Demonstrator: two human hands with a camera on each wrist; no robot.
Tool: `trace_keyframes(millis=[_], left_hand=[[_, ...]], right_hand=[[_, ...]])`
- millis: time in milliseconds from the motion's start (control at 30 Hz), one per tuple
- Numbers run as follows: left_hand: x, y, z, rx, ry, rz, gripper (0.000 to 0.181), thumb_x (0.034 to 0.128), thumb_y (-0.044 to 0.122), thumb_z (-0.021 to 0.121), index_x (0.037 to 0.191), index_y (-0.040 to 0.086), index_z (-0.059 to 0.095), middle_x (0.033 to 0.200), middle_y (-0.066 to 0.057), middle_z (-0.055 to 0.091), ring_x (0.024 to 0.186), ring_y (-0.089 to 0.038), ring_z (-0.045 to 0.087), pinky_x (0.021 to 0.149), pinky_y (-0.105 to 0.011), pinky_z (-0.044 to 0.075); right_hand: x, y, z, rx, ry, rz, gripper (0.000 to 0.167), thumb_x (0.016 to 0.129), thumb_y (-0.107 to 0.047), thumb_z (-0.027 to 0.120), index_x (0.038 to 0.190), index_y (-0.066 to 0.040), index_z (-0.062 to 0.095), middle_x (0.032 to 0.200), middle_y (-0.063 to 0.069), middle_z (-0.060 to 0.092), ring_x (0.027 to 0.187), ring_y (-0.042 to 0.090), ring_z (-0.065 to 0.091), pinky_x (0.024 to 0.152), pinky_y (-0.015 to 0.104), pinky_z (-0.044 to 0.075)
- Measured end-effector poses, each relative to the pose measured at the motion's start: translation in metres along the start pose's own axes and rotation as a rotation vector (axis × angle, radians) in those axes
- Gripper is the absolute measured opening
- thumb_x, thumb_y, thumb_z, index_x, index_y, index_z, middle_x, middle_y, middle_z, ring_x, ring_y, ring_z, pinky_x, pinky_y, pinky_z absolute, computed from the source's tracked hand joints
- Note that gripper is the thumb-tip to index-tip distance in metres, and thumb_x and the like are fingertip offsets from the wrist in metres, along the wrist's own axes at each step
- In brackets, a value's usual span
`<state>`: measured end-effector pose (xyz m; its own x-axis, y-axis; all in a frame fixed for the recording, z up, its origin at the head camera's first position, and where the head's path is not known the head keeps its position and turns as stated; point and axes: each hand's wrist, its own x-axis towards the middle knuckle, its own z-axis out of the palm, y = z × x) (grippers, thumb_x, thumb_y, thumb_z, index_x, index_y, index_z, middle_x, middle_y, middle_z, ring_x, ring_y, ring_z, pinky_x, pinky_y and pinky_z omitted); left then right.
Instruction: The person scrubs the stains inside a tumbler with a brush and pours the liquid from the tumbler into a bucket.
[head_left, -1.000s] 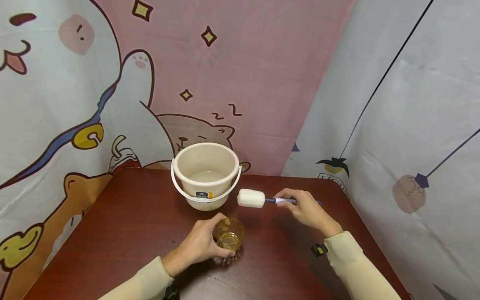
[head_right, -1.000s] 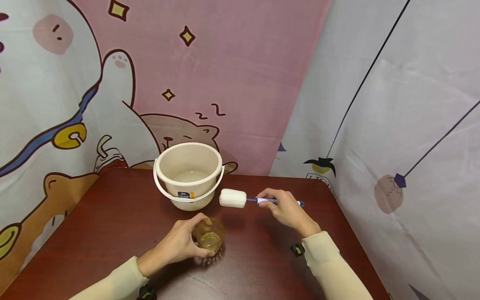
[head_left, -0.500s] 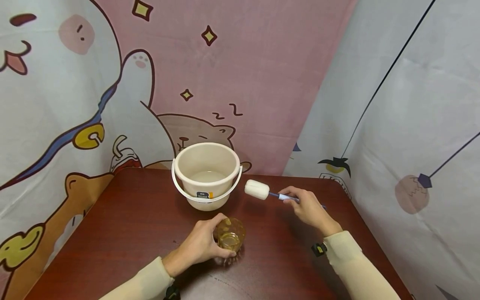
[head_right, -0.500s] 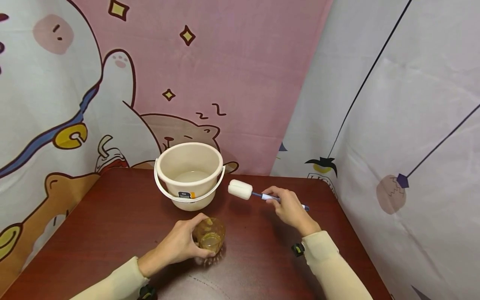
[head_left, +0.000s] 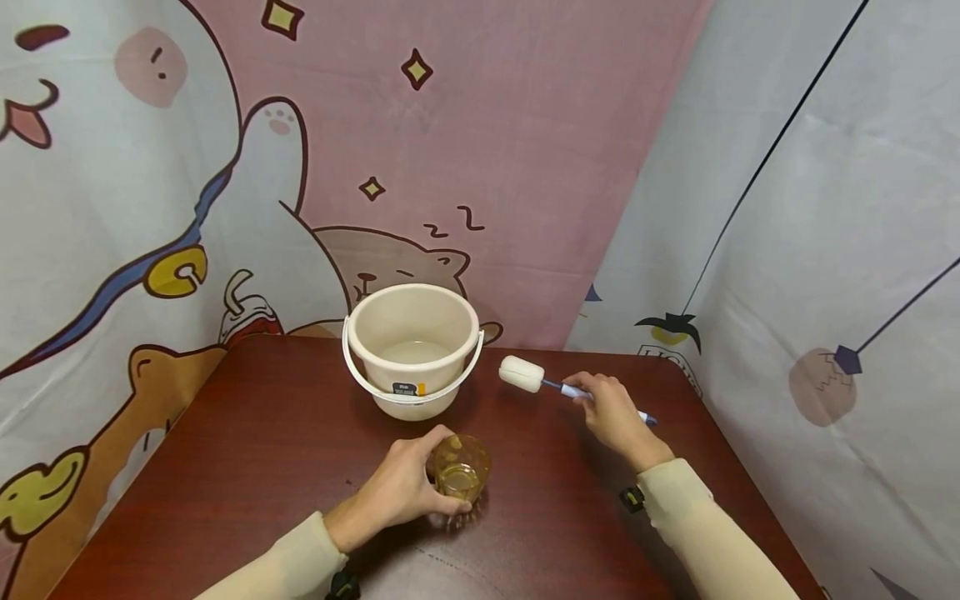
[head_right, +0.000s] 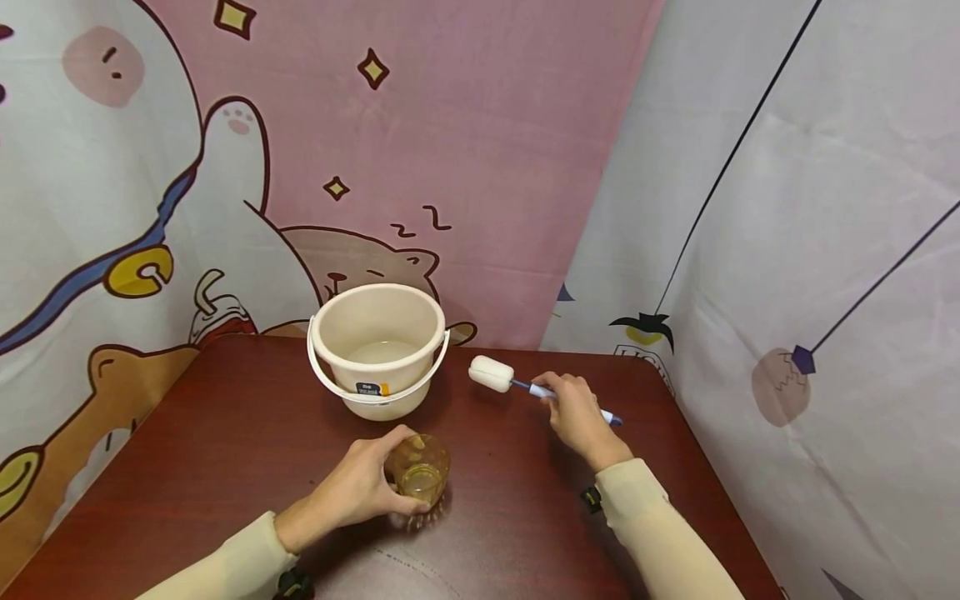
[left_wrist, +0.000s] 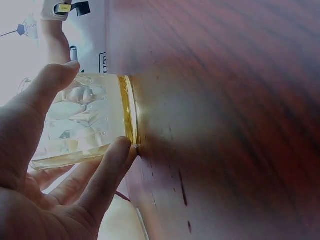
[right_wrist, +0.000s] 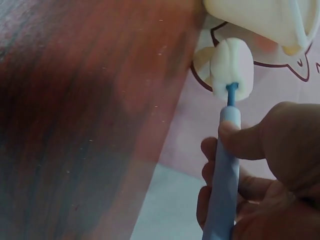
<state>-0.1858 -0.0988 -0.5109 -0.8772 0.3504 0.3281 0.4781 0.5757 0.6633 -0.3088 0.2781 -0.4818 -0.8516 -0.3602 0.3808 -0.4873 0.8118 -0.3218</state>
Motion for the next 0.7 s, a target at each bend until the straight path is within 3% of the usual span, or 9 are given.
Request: trace_keyframes(millis=[200, 433, 700], left_hand=[[0.000, -0.001, 0.000, -0.005, 0.003, 0.003, 0.074, 0.0678, 0.036, 0.116, 0.126, 0.021, 0.073, 0.106, -0.002, 0.088, 0.097, -0.022, 0.085, 0.086, -0.032, 0.067], [0.000, -0.002, 0.000, 0.004, -0.001, -0.002, 0.075, 0.0676, 0.038, 0.115, 0.126, 0.021, 0.072, 0.106, -0.003, 0.088, 0.097, -0.022, 0.085, 0.086, -0.032, 0.067], [0.000, -0.002, 0.000, -0.007, 0.002, 0.006, 0.075, 0.0676, 0.037, 0.116, 0.126, 0.021, 0.072, 0.106, -0.003, 0.088, 0.097, -0.022, 0.085, 0.086, -0.032, 0.067]], right_hand=[[-0.001, 0.000, 0.007, -0.042, 0.035, 0.052, 0.030, 0.103, 0.006, 0.076, 0.130, -0.005, 0.080, 0.104, 0.019, 0.080, 0.098, 0.042, 0.072, 0.083, 0.062, 0.061], [-0.002, 0.000, 0.015, -0.084, 0.004, 0.141, 0.031, 0.106, 0.004, 0.070, 0.136, -0.006, 0.075, 0.112, 0.025, 0.076, 0.102, 0.047, 0.068, 0.076, 0.065, 0.061], [-0.004, -0.004, 0.023, -0.082, -0.038, 0.176, 0.031, 0.111, 0.001, 0.063, 0.142, -0.002, 0.067, 0.117, 0.032, 0.069, 0.104, 0.051, 0.067, 0.081, 0.068, 0.061]])
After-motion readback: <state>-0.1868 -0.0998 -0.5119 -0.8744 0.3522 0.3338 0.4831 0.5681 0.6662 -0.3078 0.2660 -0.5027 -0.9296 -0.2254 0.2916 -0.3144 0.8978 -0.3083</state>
